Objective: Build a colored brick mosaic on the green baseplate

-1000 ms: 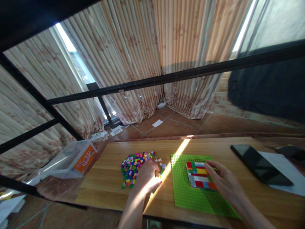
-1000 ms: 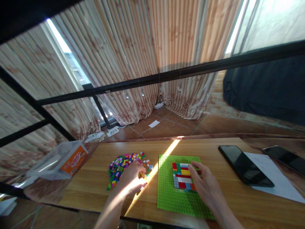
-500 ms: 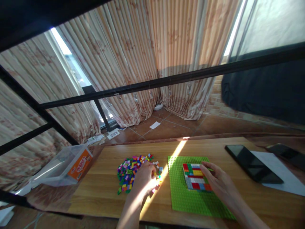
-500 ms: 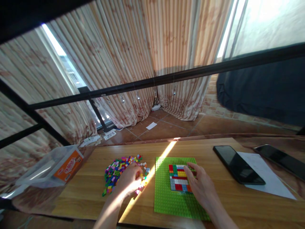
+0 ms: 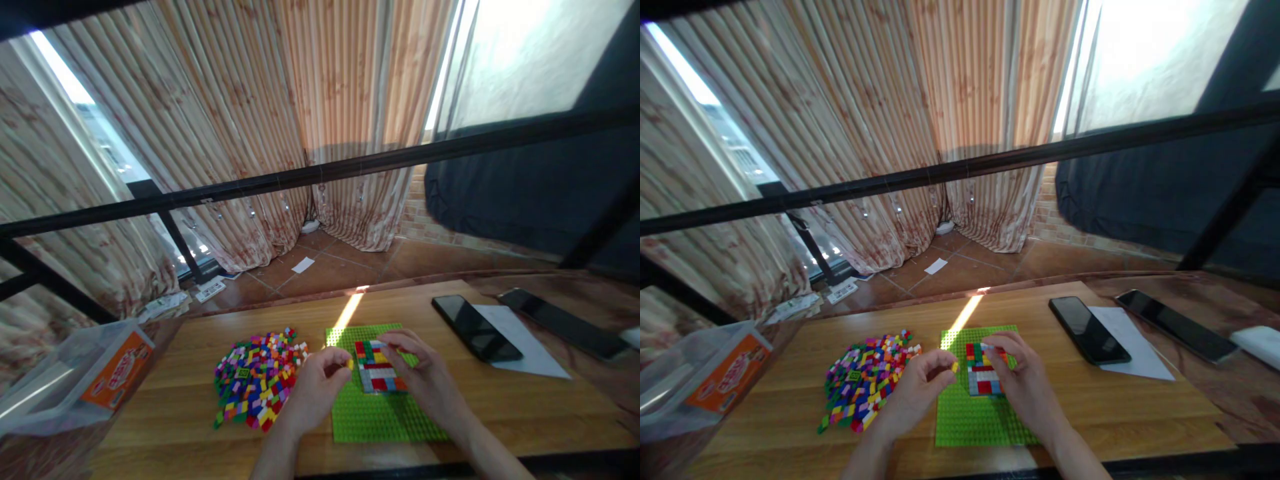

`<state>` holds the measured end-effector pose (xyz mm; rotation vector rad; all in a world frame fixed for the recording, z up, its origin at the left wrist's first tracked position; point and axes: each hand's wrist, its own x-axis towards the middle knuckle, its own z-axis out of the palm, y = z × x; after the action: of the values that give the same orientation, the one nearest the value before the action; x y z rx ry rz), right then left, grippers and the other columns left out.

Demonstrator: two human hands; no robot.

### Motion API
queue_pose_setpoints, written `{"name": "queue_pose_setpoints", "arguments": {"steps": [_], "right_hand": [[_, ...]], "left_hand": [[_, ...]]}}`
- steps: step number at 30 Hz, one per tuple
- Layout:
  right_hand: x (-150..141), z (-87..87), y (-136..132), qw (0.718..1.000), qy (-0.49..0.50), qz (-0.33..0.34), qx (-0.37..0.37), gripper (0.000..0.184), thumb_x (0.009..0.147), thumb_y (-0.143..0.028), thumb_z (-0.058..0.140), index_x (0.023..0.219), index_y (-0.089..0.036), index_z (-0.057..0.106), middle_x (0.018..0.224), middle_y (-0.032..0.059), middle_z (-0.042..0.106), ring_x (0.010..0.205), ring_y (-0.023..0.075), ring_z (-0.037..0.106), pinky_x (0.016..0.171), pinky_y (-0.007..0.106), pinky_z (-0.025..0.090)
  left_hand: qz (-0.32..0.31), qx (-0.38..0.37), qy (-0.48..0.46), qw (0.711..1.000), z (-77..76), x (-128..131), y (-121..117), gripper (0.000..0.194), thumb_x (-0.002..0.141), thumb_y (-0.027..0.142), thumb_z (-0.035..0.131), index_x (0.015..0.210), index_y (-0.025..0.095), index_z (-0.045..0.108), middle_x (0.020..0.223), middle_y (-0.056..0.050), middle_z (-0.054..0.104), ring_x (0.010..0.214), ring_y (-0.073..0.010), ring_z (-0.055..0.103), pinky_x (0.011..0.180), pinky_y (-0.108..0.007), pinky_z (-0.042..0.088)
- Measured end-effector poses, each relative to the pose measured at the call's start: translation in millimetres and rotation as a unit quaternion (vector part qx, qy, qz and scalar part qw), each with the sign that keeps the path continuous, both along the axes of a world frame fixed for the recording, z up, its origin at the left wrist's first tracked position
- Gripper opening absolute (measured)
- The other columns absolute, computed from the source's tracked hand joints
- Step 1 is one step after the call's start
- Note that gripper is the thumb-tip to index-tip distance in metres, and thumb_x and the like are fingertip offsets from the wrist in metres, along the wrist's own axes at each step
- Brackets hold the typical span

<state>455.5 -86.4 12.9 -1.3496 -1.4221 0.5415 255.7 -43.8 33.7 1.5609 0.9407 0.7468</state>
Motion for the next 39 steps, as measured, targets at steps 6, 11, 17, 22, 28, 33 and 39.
{"name": "queue_pose_setpoints", "arguments": {"steps": [6, 11, 17, 22, 28, 33, 39], "right_hand": [[-6.6, 8.5, -7.5, 0.994, -0.045, 0.091, -0.031, 0.021, 0.088, -0.034, 0.052, 0.099, -0.028, 0.069, 0.105, 0.0051, 0.061, 0.097, 0.0179, 0.060, 0.084, 0.031, 0.049], [-5.2, 5.4, -7.1, 0.994, -0.038, 0.098, -0.041, 0.022, 0.088, -0.036, 0.052, 0.097, -0.029, 0.070, 0.105, 0.0050, 0.061, 0.098, 0.0186, 0.060, 0.084, 0.032, 0.049], [-6.1, 4.1, -7.1, 0.995, -0.040, 0.085, -0.040, 0.019, 0.086, -0.032, 0.053, 0.093, -0.029, 0.070, 0.103, 0.0040, 0.062, 0.096, 0.0178, 0.061, 0.083, 0.031, 0.049], [-13.4, 1.5, -5.7, 0.995, -0.057, 0.077, -0.019, 0.018, 0.086, -0.033, 0.054, 0.087, -0.028, 0.070, 0.099, 0.0044, 0.064, 0.091, 0.0181, 0.063, 0.079, 0.031, 0.052], [-24.1, -2.7, -2.5, 0.992, -0.100, 0.071, -0.003, 0.021, 0.085, -0.038, 0.053, 0.095, -0.029, 0.068, 0.105, 0.0042, 0.063, 0.094, 0.0184, 0.063, 0.080, 0.032, 0.054], [-24.0, -4.4, -1.0, 0.992, -0.115, 0.047, -0.016, 0.023, 0.088, -0.039, 0.048, 0.092, -0.027, 0.067, 0.103, 0.0041, 0.064, 0.093, 0.0184, 0.062, 0.079, 0.032, 0.054], [-23.4, -5.5, -1.3, 0.994, -0.091, 0.055, -0.038, 0.026, 0.089, -0.040, 0.045, 0.092, -0.026, 0.067, 0.104, 0.0053, 0.062, 0.090, 0.0169, 0.062, 0.076, 0.030, 0.055]], "left_hand": [[-0.036, -0.110, -0.094, 0.989, -2.8, 23.2, -2.7, 0.024, 0.077, 0.027, 0.061, 0.095, 0.013, 0.067, 0.081, -0.004, 0.067, 0.073, -0.0125, 0.058, 0.069, -0.023, 0.043], [-0.061, -0.158, -0.128, 0.977, -4.2, 32.5, -3.7, 0.026, 0.079, 0.030, 0.060, 0.096, 0.012, 0.068, 0.078, -0.004, 0.066, 0.071, -0.0112, 0.057, 0.069, -0.023, 0.043], [-0.062, -0.161, -0.135, 0.976, -0.8, 33.5, -6.2, 0.027, 0.075, 0.028, 0.064, 0.096, 0.012, 0.067, 0.074, -0.002, 0.064, 0.067, -0.0093, 0.055, 0.065, -0.021, 0.042], [-0.049, -0.150, -0.120, 0.980, -5.1, 29.0, -8.5, 0.029, 0.078, 0.033, 0.061, 0.097, 0.012, 0.066, 0.080, -0.003, 0.065, 0.069, -0.0102, 0.057, 0.067, -0.022, 0.042], [-0.002, -0.046, 0.008, 0.999, -2.9, 5.2, 0.5, 0.023, 0.076, 0.027, 0.056, 0.091, 0.014, 0.067, 0.079, -0.002, 0.065, 0.072, -0.0123, 0.058, 0.068, -0.023, 0.044], [0.108, 0.058, 0.214, 0.969, -1.8, -37.3, 12.4, 0.019, 0.075, 0.024, 0.054, 0.088, 0.018, 0.067, 0.081, -0.002, 0.067, 0.075, -0.0147, 0.059, 0.068, -0.024, 0.044], [0.083, 0.113, 0.386, 0.912, -6.2, -67.6, 19.1, 0.022, 0.072, 0.016, 0.055, 0.090, 0.020, 0.067, 0.085, -0.002, 0.069, 0.082, -0.0171, 0.060, 0.076, -0.026, 0.042]]}}
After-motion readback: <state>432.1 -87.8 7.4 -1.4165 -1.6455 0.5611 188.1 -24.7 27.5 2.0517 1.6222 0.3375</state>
